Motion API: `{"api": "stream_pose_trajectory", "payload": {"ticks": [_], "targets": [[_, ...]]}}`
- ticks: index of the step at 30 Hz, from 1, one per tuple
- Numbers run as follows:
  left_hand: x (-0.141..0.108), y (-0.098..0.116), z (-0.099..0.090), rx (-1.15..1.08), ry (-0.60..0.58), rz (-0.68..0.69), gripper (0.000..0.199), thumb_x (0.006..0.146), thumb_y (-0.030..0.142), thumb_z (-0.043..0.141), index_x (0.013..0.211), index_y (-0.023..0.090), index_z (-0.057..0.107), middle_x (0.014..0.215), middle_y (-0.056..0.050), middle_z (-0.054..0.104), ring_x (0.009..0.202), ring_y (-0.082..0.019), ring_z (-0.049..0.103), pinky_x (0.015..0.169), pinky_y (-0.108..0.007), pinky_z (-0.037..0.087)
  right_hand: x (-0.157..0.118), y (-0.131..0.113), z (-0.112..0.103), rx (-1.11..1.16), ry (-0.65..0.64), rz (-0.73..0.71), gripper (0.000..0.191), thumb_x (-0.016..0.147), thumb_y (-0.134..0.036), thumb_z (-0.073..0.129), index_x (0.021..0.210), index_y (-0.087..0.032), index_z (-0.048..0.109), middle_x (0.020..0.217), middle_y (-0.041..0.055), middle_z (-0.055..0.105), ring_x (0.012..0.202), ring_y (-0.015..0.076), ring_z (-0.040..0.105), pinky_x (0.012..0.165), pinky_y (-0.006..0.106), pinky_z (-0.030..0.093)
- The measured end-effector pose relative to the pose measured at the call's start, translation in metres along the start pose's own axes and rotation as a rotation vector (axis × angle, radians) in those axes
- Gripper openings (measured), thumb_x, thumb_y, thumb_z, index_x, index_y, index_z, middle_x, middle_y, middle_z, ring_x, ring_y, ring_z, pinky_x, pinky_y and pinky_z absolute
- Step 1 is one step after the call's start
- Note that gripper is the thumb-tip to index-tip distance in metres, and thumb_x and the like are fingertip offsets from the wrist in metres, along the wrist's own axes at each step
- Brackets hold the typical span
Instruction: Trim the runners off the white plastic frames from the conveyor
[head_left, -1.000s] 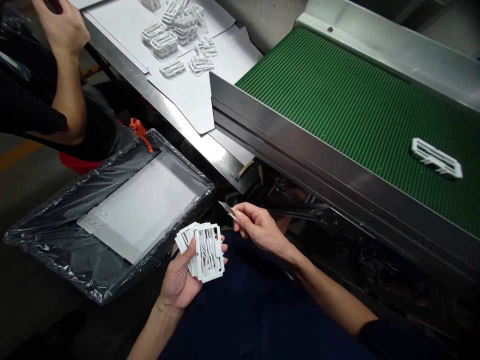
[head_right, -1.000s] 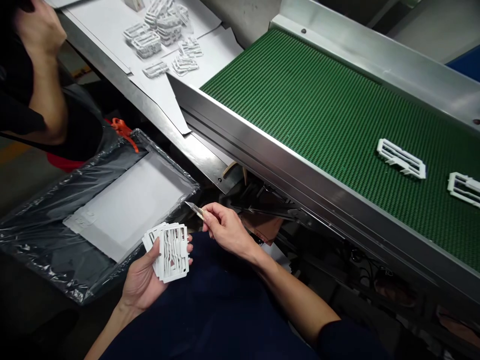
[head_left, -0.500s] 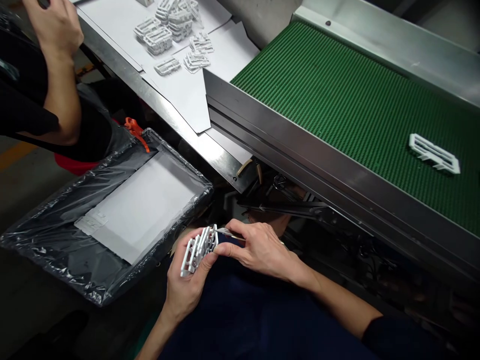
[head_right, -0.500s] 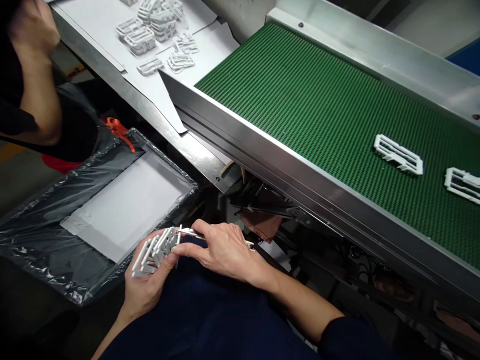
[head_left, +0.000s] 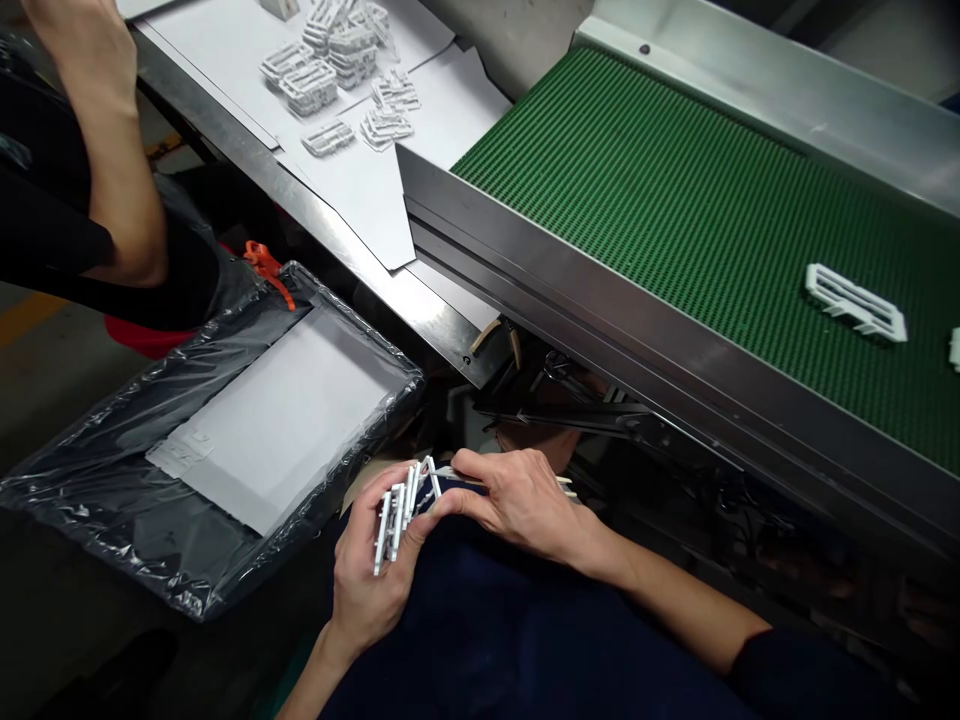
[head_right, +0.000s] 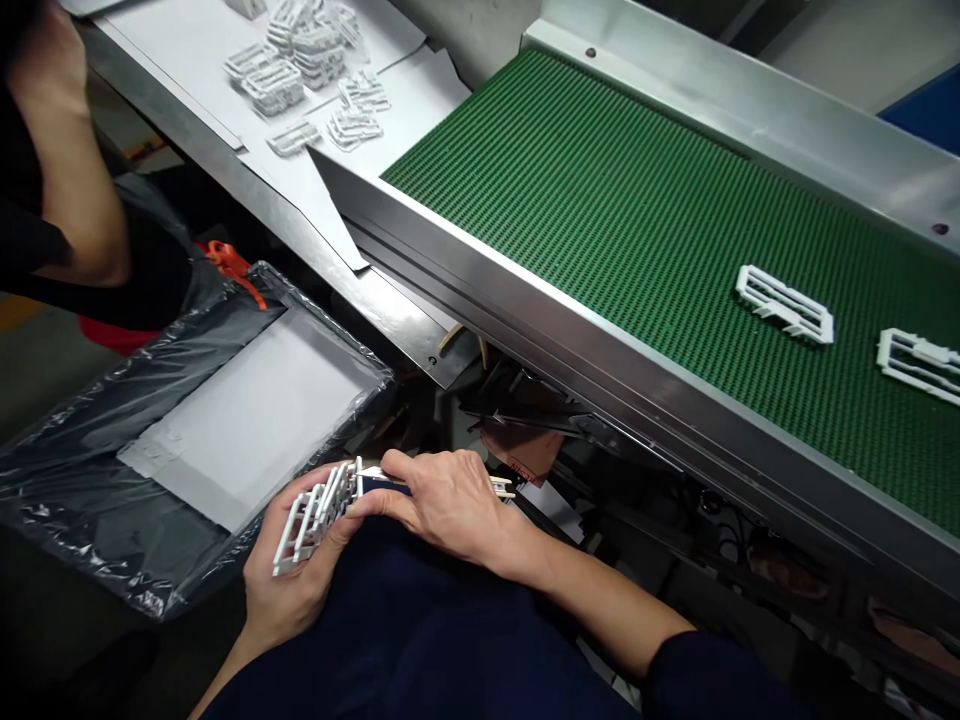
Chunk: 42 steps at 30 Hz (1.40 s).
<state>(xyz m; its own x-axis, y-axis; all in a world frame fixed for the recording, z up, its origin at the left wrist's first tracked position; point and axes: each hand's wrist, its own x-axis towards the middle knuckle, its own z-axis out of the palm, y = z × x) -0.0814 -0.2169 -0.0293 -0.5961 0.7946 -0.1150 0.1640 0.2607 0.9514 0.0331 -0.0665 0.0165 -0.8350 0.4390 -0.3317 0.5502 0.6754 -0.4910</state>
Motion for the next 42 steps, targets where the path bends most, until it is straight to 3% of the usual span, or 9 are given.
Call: {"api": "stream_pose_trajectory", "payload": {"ticks": [23, 31, 37, 42], "targets": [[0.0, 0.0, 0.001, 0.001, -0.033, -0.031, 0.042, 0.079, 0.022, 0.066, 0.118, 0.024, 0.051, 0.114, -0.007, 0.06, 0.1, -0.024, 0.06, 0.091, -0.037, 0.048, -0.006, 0.004, 0.004, -0.042, 0.029, -0.032, 0.045, 0.088, -0.061, 0.033, 0.076, -0.022, 0.053, 0.06, -0.0027, 0.06, 0.052, 0.01, 0.052, 0.05, 0.024, 0.014], [0.003, 0.002, 0.004, 0.074, -0.018, -0.067, 0.045, 0.079, 0.029, 0.066, 0.12, 0.023, 0.049, 0.113, -0.007, 0.06, 0.096, -0.025, 0.062, 0.086, -0.038, 0.05, 0.0, 0.002, -0.008, 0.313, -0.054, 0.087, 0.04, 0.081, -0.061, 0.049, 0.089, -0.022, 0.054, 0.062, -0.0053, 0.052, 0.055, 0.0085, 0.046, 0.053, 0.02, 0.024], [0.002, -0.003, 0.006, 0.064, -0.049, -0.074, 0.051, 0.077, 0.03, 0.067, 0.123, 0.022, 0.047, 0.116, -0.009, 0.059, 0.101, -0.026, 0.06, 0.091, -0.04, 0.047, 0.007, -0.001, -0.004, 0.677, -0.134, 0.118, 0.032, 0.089, -0.038, 0.044, 0.066, -0.016, 0.045, 0.06, -0.0056, 0.039, 0.054, 0.006, 0.033, 0.048, 0.02, 0.024], [0.001, -0.001, 0.007, 0.079, -0.043, -0.041, 0.049, 0.078, 0.029, 0.067, 0.123, 0.022, 0.048, 0.117, -0.009, 0.059, 0.104, -0.025, 0.058, 0.095, -0.04, 0.044, 0.01, 0.006, 0.0, 0.857, -0.17, 0.091, 0.033, 0.089, -0.039, 0.044, 0.067, -0.015, 0.047, 0.061, -0.0055, 0.034, 0.055, 0.0059, 0.029, 0.048, 0.021, 0.022]]}}
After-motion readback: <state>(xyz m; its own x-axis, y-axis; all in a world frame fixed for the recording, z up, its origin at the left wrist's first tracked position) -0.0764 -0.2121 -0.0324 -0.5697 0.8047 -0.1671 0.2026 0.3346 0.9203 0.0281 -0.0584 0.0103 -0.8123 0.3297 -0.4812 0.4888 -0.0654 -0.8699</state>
